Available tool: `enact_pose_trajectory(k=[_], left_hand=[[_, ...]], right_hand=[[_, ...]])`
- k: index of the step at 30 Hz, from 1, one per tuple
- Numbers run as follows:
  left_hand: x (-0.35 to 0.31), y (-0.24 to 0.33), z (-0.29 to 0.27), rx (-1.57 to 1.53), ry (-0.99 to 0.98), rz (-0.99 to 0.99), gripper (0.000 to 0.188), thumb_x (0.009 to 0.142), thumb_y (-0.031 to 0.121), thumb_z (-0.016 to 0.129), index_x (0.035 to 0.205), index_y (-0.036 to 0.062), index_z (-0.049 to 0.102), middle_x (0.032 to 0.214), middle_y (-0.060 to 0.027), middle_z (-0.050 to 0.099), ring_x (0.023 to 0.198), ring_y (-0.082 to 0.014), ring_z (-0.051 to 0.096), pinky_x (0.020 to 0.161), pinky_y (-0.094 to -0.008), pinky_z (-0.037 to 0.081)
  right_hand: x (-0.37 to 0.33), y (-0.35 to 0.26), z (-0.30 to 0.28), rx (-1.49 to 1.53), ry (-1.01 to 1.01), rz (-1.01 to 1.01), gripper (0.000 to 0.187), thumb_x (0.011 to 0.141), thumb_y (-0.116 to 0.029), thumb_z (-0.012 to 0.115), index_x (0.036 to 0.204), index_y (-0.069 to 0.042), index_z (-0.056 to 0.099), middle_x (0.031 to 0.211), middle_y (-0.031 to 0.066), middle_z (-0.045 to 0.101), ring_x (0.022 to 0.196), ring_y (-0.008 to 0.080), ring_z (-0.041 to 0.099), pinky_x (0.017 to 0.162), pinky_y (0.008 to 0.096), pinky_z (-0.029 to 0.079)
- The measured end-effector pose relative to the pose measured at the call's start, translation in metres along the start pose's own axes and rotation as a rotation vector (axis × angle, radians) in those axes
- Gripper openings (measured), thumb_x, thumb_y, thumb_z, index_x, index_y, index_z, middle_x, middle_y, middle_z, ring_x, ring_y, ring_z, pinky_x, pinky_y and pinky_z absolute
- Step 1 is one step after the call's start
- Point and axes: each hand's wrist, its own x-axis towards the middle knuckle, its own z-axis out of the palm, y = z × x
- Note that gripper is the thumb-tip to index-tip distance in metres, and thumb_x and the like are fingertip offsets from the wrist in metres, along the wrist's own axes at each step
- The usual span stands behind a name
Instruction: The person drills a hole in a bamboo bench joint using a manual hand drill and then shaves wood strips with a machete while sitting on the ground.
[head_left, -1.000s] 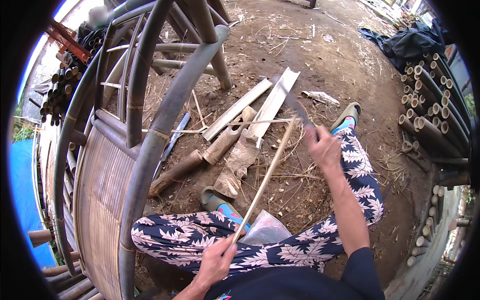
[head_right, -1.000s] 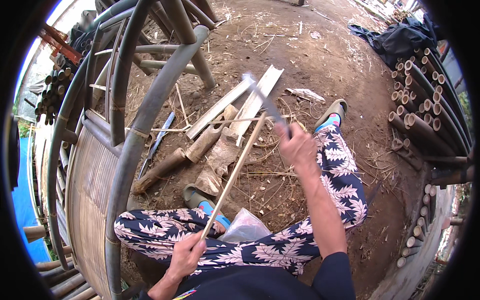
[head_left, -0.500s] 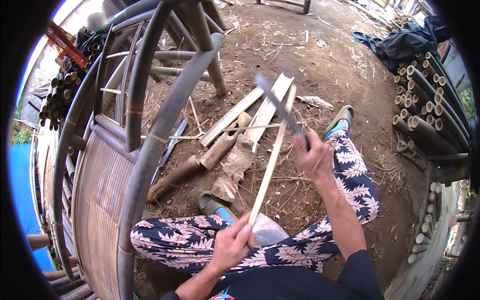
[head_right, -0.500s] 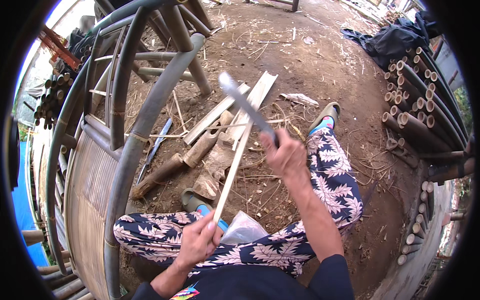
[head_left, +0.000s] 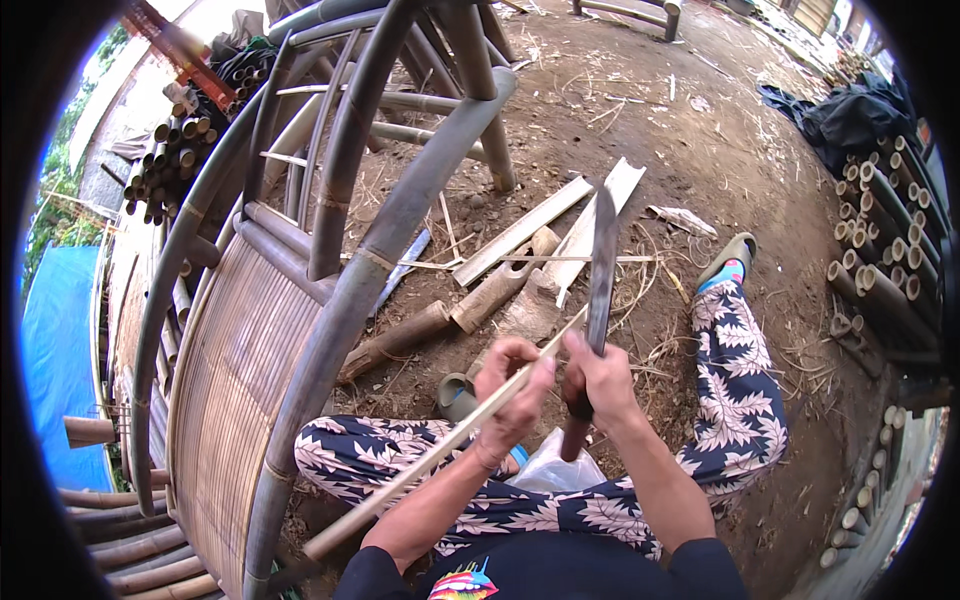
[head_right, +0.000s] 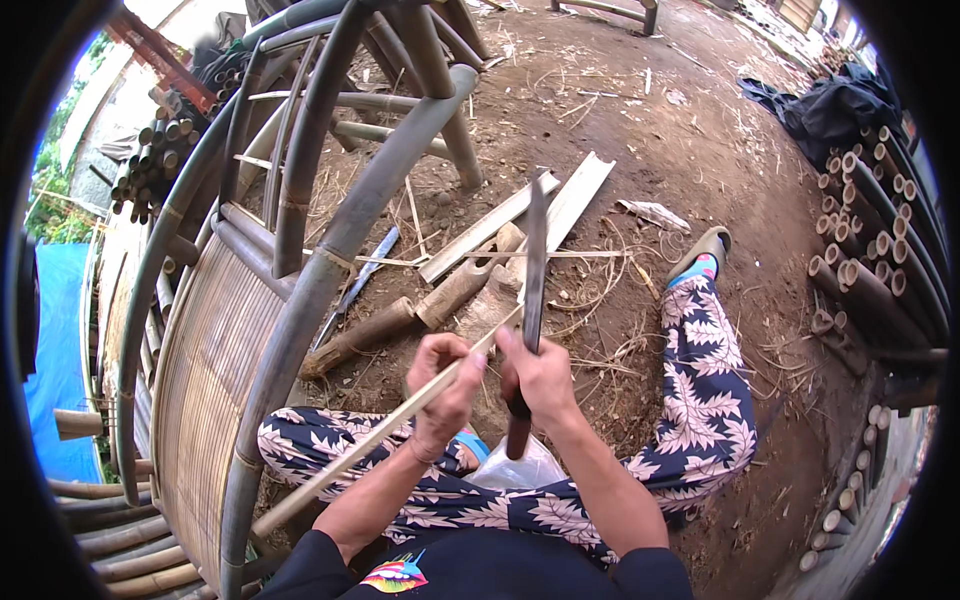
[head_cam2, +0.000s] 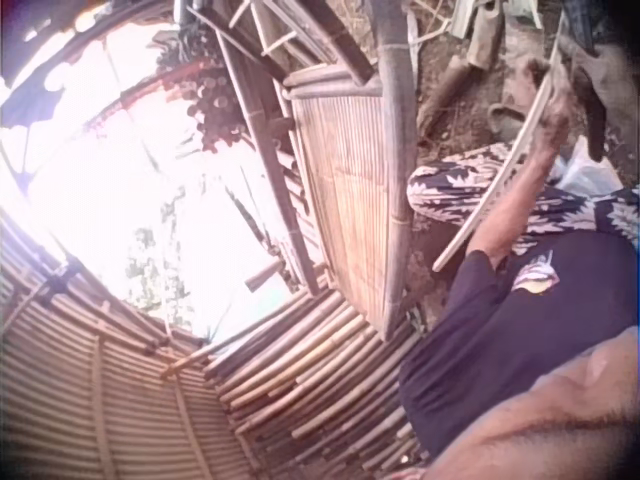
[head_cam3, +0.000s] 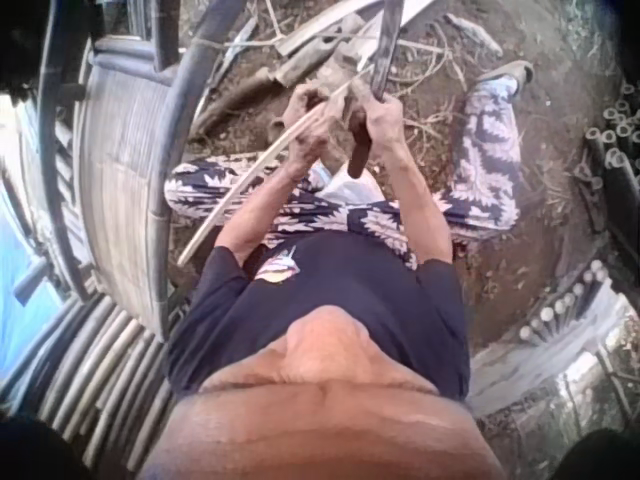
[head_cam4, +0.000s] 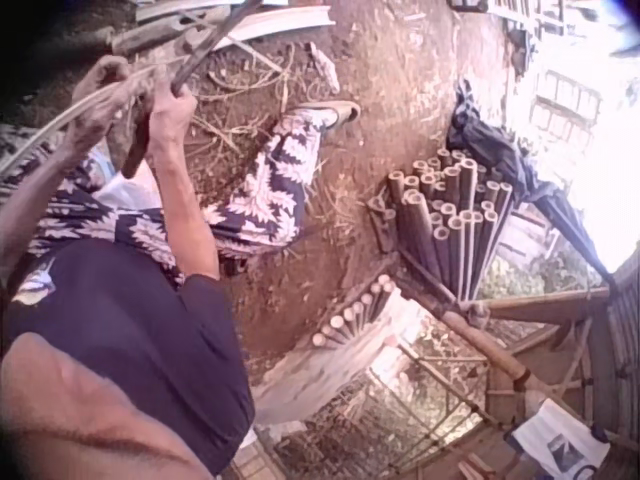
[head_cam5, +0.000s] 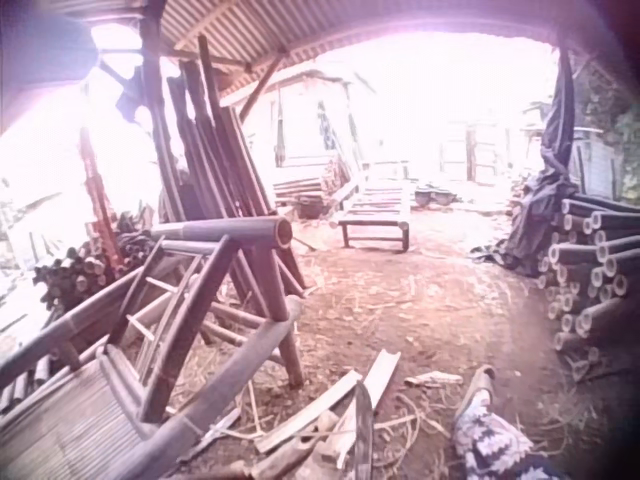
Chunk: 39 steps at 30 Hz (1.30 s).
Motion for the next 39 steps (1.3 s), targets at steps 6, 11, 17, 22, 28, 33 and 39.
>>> enact_pose_trajectory(k=[6, 11, 17, 22, 28, 33, 39], left_hand=[[-0.023, 0.03, -0.039, -0.881, -0.474, -0.954, 0.045, 0.1, 0.015, 0.056, 0.139, -0.0038, 0.045, 0.107, -0.0151, 0.067, 0.094, -0.0236, 0.069, 0.085, -0.0362, 0.056], [-0.036, 0.044, -0.057, -0.22, -0.506, -0.886, 0.032, 0.101, 0.017, 0.055, 0.127, -0.0025, 0.059, 0.077, -0.0017, 0.06, 0.055, -0.0048, 0.052, 0.047, -0.0188, 0.041], [-0.02, 0.025, -0.04, 0.241, -0.296, -0.308, 0.029, 0.101, 0.014, 0.053, 0.124, -0.0026, 0.062, 0.07, 0.0008, 0.054, 0.057, -0.0049, 0.046, 0.052, -0.0226, 0.039], [-0.05, 0.04, -0.05, 0.402, -0.37, -0.26, 0.031, 0.097, 0.01, 0.057, 0.124, -0.0032, 0.062, 0.08, -0.0137, 0.061, 0.066, -0.0204, 0.057, 0.062, -0.0323, 0.047], [-0.066, 0.049, -0.063, 0.237, -0.32, -0.381, 0.032, 0.097, 0.004, 0.057, 0.128, -0.0019, 0.06, 0.082, -0.0093, 0.065, 0.07, -0.0132, 0.061, 0.065, -0.0264, 0.05], [-0.066, 0.054, -0.071, 0.361, -0.378, -0.316, 0.032, 0.095, 0.003, 0.058, 0.126, -0.0018, 0.062, 0.079, -0.0106, 0.064, 0.068, -0.0157, 0.062, 0.065, -0.0269, 0.05], [-0.072, 0.044, -0.073, -0.025, -0.391, -0.558, 0.036, 0.101, 0.008, 0.051, 0.135, -0.0036, 0.053, 0.078, -0.0049, 0.062, 0.059, -0.0087, 0.055, 0.052, -0.0223, 0.044]], right_hand=[[0.034, -0.037, -0.029, 0.06, 0.062, -0.18, 0.026, 0.095, -0.025, 0.067, 0.084, -0.002, 0.065, 0.055, -0.0013, 0.053, 0.044, 0.0109, 0.052, 0.042, 0.0251, 0.045], [0.042, -0.053, -0.059, -0.893, 0.264, -0.66, 0.069, 0.091, -0.069, 0.051, 0.092, -0.001, 0.06, 0.057, 0.0034, 0.055, 0.048, 0.0208, 0.057, 0.046, 0.0368, 0.046], [-0.011, 0.004, -0.036, -1.505, 0.0, -0.955, 0.065, 0.09, -0.071, 0.049, 0.087, -0.007, 0.059, 0.067, 0.0139, 0.061, 0.06, 0.0273, 0.066, 0.055, 0.0443, 0.053], [0.032, -0.036, -0.06, -1.424, 0.231, -0.665, 0.063, 0.094, -0.07, 0.042, 0.082, -0.009, 0.053, 0.054, 0.0101, 0.057, 0.05, 0.0298, 0.062, 0.05, 0.0454, 0.049], [0.039, -0.055, -0.063, -1.477, 0.248, -0.679, 0.059, 0.095, -0.066, 0.045, 0.084, -0.009, 0.055, 0.056, 0.0107, 0.059, 0.05, 0.0247, 0.063, 0.047, 0.0405, 0.051], [0.036, -0.028, -0.074, -1.484, 0.139, -1.034, 0.052, 0.097, -0.058, 0.05, 0.083, -0.009, 0.057, 0.056, 0.0094, 0.058, 0.049, 0.0238, 0.061, 0.045, 0.0413, 0.049], [0.042, -0.077, -0.082, -1.257, 0.327, -0.644, 0.063, 0.097, -0.065, 0.04, 0.081, -0.007, 0.057, 0.059, 0.012, 0.06, 0.054, 0.028, 0.064, 0.051, 0.0427, 0.051]])
